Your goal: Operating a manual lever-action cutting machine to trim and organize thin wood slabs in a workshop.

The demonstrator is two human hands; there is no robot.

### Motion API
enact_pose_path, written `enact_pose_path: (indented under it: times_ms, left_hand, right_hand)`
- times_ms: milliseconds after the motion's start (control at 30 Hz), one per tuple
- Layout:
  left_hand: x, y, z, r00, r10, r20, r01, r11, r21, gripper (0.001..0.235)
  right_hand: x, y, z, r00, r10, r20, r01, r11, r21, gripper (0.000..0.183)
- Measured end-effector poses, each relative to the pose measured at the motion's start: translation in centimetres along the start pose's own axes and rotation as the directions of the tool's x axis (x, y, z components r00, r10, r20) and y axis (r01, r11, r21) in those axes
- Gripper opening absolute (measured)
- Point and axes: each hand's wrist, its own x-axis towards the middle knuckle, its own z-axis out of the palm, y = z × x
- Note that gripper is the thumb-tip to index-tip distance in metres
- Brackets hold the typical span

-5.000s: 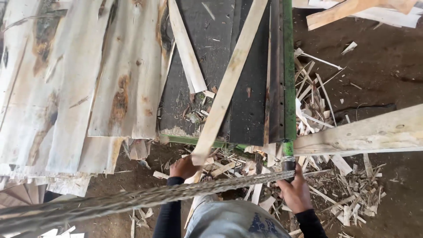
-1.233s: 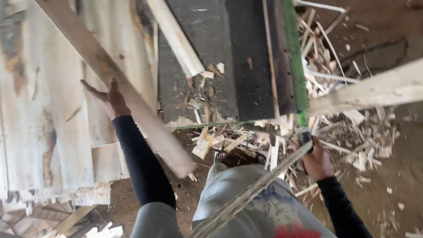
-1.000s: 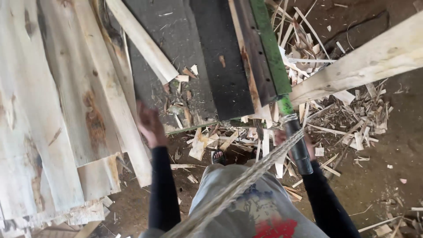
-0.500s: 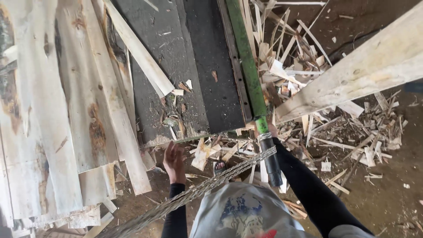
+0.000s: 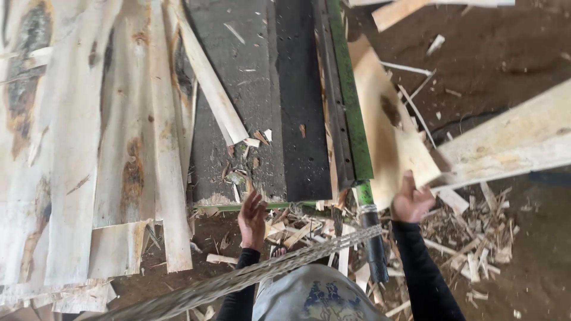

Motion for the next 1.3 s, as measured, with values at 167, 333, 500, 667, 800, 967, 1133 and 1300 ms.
enact_pose_path:
  times_ms: [167,333,500,667,800,967,1133,1300]
  left_hand:
    - [1.3,1.0,0.9,0.993,0.081,0.082,-0.079,0.997,-0.023,0.054]
    - [0.8,9.0,3.2,0.992,0.060,0.114,-0.052,0.996,-0.074,0.058]
    - [0.0,20.3,6.6,0.901,0.041,0.433,-0.033,0.999,-0.026,0.074]
    - [3.7,25.5,8.9,0.702,0.095,0.706,0.242,0.900,-0.362,0.079]
    - [12.8,15.3,7.4,0.773,-0.008,0.635,0.336,0.853,-0.399,0.058]
    - [14.3,0.6,1.2,0.880,-0.078,0.469,0.175,0.970,-0.167,0.068]
    - [8.3,3.0,1.1,0.903,0.000,0.431,0.126,0.956,-0.265,0.086]
    - [0.1,14.1,2.9,0.838,-0.153,0.525,0.122,0.988,0.093,0.081]
  right_hand:
    - [5.5,-8.1,-1.6,0.998,-0.007,-0.064,0.008,1.000,0.016,0.035]
    - [10.6,-12.2,-1.8,0.964,-0.265,-0.025,0.263,0.963,-0.059,0.036]
    - [13.2,-12.4,1.5,0.888,-0.406,0.217,0.453,0.854,-0.256,0.026]
    - [12.3,-27.3,7.2,0.606,-0.620,0.499,0.753,0.650,-0.106,0.029]
    - [8.4,-28.6,12.2,0.354,-0.361,0.863,0.684,0.729,0.025,0.051]
    - [8.5,-23.8,10.0,0.261,-0.255,0.931,0.263,0.947,0.186,0.051]
    - [7.3,-19.6,1.1,0.717,0.002,0.697,-0.110,0.988,0.110,0.043]
    - [0.8,-12.3,-4.3,0.706,0.338,0.623,-0.265,0.941,-0.210,0.054]
